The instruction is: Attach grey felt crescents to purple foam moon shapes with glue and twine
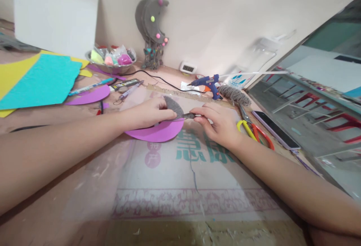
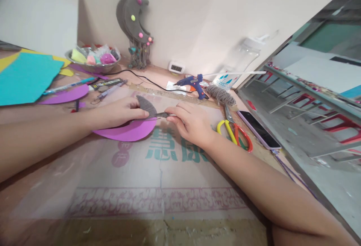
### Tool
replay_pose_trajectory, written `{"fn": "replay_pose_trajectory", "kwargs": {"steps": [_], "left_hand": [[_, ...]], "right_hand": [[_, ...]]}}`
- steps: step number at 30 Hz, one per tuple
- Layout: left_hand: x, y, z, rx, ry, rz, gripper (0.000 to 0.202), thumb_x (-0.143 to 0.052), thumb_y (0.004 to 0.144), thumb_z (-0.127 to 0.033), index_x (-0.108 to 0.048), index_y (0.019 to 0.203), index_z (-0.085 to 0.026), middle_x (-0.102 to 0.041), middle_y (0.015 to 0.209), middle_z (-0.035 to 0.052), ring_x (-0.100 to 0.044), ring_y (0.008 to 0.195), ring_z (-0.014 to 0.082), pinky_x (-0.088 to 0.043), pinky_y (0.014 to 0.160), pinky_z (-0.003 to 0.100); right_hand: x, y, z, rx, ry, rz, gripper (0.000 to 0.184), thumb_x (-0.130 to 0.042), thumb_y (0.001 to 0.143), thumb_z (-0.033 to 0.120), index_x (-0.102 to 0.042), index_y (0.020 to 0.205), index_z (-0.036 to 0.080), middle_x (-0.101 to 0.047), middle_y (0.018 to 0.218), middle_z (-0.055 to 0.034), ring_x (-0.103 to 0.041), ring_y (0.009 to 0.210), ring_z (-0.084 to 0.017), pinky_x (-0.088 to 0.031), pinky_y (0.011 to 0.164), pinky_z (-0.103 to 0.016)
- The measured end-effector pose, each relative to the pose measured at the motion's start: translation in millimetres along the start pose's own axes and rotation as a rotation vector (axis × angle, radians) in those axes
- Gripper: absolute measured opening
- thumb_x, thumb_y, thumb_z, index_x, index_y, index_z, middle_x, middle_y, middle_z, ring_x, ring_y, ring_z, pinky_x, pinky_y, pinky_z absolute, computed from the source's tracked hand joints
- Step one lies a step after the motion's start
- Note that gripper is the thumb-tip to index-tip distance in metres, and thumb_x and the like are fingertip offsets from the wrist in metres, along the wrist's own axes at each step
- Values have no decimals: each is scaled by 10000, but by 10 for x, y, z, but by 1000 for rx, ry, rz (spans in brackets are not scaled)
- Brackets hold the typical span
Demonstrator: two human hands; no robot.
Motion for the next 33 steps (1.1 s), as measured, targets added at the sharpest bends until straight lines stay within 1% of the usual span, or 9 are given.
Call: {"fn": "replay_pose_trajectory", "kwargs": {"steps": [4, 8, 12, 15, 18, 24, 28, 33], "left_hand": [[-3, 7, 11, -1, -16, 13, 264, -477, 782, -355, -535, 628, -149, -490, 576, -29, -451, 536, 89, -330, 483, 207], [0, 10, 9, -6, -24, 13, 266, -477, 778, -364, -555, 644, -147, -505, 594, -25, -463, 555, 93, -341, 498, 208], [1, 4, -19, -13, -31, 8, 248, -485, 769, -346, -564, 649, -144, -526, 611, -26, -460, 558, 88, -340, 501, 204], [-3, -13, -49, -17, -35, -1, 229, -483, 769, -323, -581, 665, -144, -527, 606, -30, -446, 543, 82, -338, 502, 202], [-5, -27, -73, -31, -41, -11, 221, -486, 767, -315, -592, 673, -146, -510, 581, -35, -422, 518, 77, -333, 494, 204], [-9, -20, -58, -11, -29, 5, 238, -487, 764, -329, -547, 624, -147, -490, 554, -31, -422, 513, 84, -313, 466, 207], [-5, -19, -56, -8, -45, 7, 221, -489, 763, -317, -550, 638, -145, -508, 585, -28, -438, 534, 83, -321, 476, 203], [-2, -28, -48, 17, -53, 7, 241, -498, 762, -334, -534, 615, -146, -486, 554, -28, -427, 516, 83, -303, 455, 205]], "right_hand": [[4, -1, 13, 15, 1, -2, 186, -498, 876, 251, -632, 964, 156, -617, 755, -47, -566, 695, -154, -440, 640, -269], [9, -2, 18, 27, -2, -20, 185, -500, 878, 249, -632, 967, 155, -618, 759, -49, -565, 698, -153, -441, 647, -270], [11, -5, 10, 4, 6, -25, 183, -501, 877, 255, -632, 957, 155, -617, 747, -48, -563, 688, -153, -439, 644, -271], [2, -10, 11, -15, 14, -14, 195, -496, 879, 279, -628, 964, 162, -623, 757, -49, -567, 700, -159, -443, 657, -276], [-18, -14, 27, -5, 0, 14, 208, -492, 881, 286, -626, 986, 167, -630, 787, -54, -569, 718, -163, -443, 672, -282], [-25, -4, 34, -7, -4, 28, 220, -463, 893, 288, -626, 985, 172, -622, 768, -51, -557, 701, -161, -434, 653, -280], [-15, 12, 42, 7, -10, 19, 211, -467, 889, 268, -631, 971, 164, -617, 754, -50, -552, 691, -158, -429, 644, -275], [-10, 15, 39, 19, -28, 18, 219, -468, 891, 287, -630, 972, 164, -616, 760, -51, -557, 704, -160, -430, 651, -277]]}}
Point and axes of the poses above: each hand's wrist, its own y-axis towards the middle knuckle, its own x-axis out of the back of the hand, z = x × y, the point moved 5 cm from there along y, towards the middle knuckle
